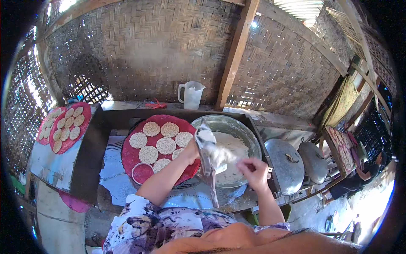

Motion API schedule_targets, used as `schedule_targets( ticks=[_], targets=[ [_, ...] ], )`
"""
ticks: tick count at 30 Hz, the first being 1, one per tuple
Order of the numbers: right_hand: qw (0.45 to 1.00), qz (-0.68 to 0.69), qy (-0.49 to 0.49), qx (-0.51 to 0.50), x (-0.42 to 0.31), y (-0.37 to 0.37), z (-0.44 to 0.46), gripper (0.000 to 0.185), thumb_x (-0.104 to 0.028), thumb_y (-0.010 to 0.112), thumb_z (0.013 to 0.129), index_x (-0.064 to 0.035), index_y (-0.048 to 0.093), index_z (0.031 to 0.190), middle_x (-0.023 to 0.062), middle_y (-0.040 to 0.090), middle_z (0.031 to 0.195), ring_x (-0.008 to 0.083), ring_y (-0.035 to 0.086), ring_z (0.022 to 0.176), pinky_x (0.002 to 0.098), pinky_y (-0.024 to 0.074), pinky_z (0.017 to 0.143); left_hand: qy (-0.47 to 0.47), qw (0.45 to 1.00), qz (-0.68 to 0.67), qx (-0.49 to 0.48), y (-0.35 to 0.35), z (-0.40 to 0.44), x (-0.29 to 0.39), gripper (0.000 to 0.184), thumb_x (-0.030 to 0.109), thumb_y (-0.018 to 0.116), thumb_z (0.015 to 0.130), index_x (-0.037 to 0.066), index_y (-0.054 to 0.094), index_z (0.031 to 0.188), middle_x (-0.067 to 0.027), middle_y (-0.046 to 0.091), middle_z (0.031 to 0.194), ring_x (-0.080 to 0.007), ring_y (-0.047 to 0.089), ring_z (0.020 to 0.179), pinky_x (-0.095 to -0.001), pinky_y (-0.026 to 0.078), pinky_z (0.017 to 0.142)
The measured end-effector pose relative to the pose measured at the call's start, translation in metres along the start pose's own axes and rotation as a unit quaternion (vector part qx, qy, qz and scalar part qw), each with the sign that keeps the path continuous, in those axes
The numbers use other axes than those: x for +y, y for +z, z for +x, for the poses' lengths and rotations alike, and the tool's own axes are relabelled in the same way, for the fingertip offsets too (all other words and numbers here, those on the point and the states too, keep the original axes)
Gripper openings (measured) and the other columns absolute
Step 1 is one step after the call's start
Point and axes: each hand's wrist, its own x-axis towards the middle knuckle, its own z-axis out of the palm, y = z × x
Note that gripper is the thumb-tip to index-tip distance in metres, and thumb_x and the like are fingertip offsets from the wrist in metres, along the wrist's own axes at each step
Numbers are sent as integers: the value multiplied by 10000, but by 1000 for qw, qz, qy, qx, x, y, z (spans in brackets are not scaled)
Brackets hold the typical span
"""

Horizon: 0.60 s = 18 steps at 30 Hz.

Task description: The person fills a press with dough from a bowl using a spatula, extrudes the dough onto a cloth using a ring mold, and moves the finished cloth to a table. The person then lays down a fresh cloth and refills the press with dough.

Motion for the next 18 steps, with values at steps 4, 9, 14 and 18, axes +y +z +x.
schedule_targets(
  ticks=[4, 9, 14, 18],
  targets=[
    [985, -145, -35, 84, 3, 9, 28, 227, -236, 734, 692, -42, 644, 766, 89, 621, 639, 176, 612, 560, 270, 471, 521, 101, 952, 287, -16, 9, 6, -26, 279, 173, 551, 825, 60, 573, 1080, -59, 613, 1004, -175, 587, 904, -332, 466, 788],
    [984, -114, -132, 42, 1, 9, 7, 196, -169, 724, 717, -3, 639, 775, 40, 599, 595, 68, 531, 513, 222, 416, 461, 23, 987, 162, 12, 14, -3, -4, 282, 109, 565, 808, 67, 553, 1087, -44, 594, 1001, -161, 582, 886, -324, 473, 766],
    [998, 23, 35, -39, -2, -16, 11, 186, -137, 698, 734, 6, 641, 838, 59, 633, 695, 78, 569, 623, 237, 464, 567, -9, 996, 90, -5, -8, 4, -6, 319, 83, 596, 770, 88, 542, 1084, -28, 585, 963, -138, 566, 836, -316, 479, 763],
    [986, -165, 1, 33, 12, -12, 35, 242, -265, 696, 731, -50, 655, 834, 80, 626, 662, 120, 577, 573, 268, 458, 540, 14, 988, 147, -46, 24, -9, 9, 293, 161, 437, 893, 80, 503, 1167, -38, 576, 1026, -141, 555, 911, -295, 457, 781]
  ],
)
